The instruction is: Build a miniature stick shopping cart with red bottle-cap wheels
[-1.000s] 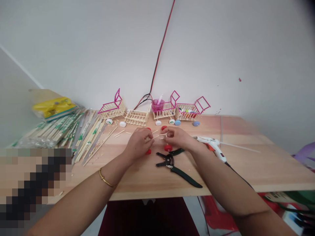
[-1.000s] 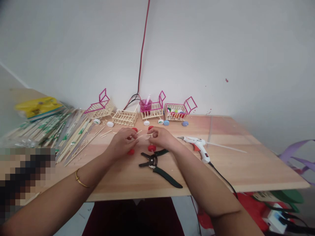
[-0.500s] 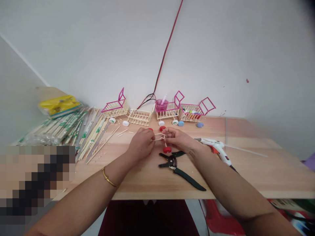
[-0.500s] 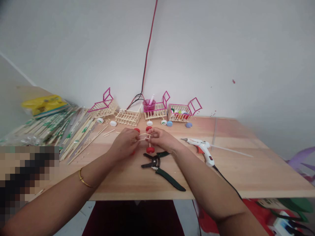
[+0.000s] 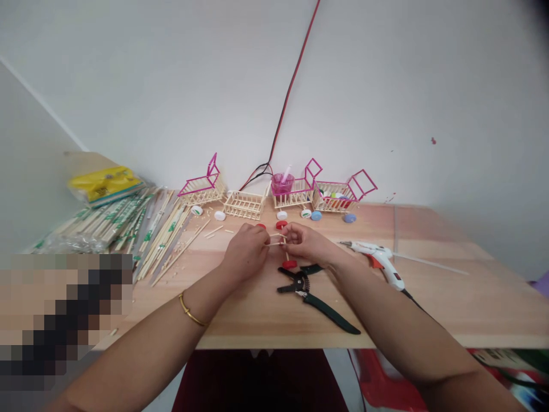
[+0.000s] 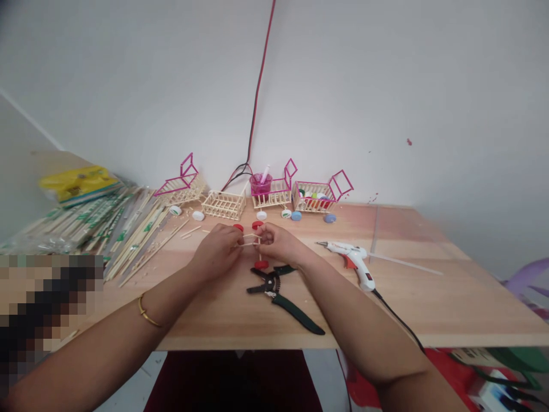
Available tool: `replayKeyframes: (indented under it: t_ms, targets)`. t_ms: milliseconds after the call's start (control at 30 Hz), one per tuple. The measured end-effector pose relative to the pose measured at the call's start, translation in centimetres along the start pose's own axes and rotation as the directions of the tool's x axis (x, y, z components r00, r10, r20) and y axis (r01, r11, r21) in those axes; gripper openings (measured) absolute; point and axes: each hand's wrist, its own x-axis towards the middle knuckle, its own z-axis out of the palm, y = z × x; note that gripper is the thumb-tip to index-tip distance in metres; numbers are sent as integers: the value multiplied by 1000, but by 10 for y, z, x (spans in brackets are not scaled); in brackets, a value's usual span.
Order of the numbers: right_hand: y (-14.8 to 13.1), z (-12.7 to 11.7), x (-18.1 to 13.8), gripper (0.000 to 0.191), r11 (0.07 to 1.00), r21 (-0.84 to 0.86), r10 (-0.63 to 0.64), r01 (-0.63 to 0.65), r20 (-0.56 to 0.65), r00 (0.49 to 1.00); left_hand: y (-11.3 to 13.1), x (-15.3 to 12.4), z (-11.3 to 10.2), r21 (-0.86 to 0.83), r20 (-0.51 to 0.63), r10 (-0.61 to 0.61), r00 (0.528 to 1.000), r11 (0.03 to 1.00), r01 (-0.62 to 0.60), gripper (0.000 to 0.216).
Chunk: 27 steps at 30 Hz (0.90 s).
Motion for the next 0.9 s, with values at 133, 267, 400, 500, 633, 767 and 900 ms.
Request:
replayKeyframes:
  t_ms: [133, 267, 400, 500, 633, 767, 900]
  targets:
    - [0, 2, 0, 30, 999, -27, -25, 25, -12, 1000, 1, 0, 1, -11, 16, 3, 1000, 1000, -3, 16]
    - [-1, 2, -1, 29, 987, -157, -33, 27, -35, 999, 0, 1, 2, 12, 19, 13, 1000, 1000, -13, 17]
    - [-4, 2, -2, 29, 974, -228, -22, 10, -50, 999, 0, 1, 2, 48, 27, 26, 999, 998, -28, 18]
    - [-4, 3, -2, 26, 960, -275, -66, 45, -65, 996, 0, 0, 0, 88, 41, 39, 998, 995, -43, 19]
    - [-3, 4, -3, 24, 953, -300, -68, 45, -65, 996, 0, 0, -1, 104, 53, 39, 998, 994, -45, 20]
    - [-2, 5, -3, 25, 952, -305, -64, 42, -63, 996, -1, 0, -1, 90, 56, 37, 998, 995, -42, 19]
    - [-1, 4, -3, 25, 934, -349, -117, 81, -84, 990, 0, 0, -1, 88, 34, 47, 998, 995, -49, 18]
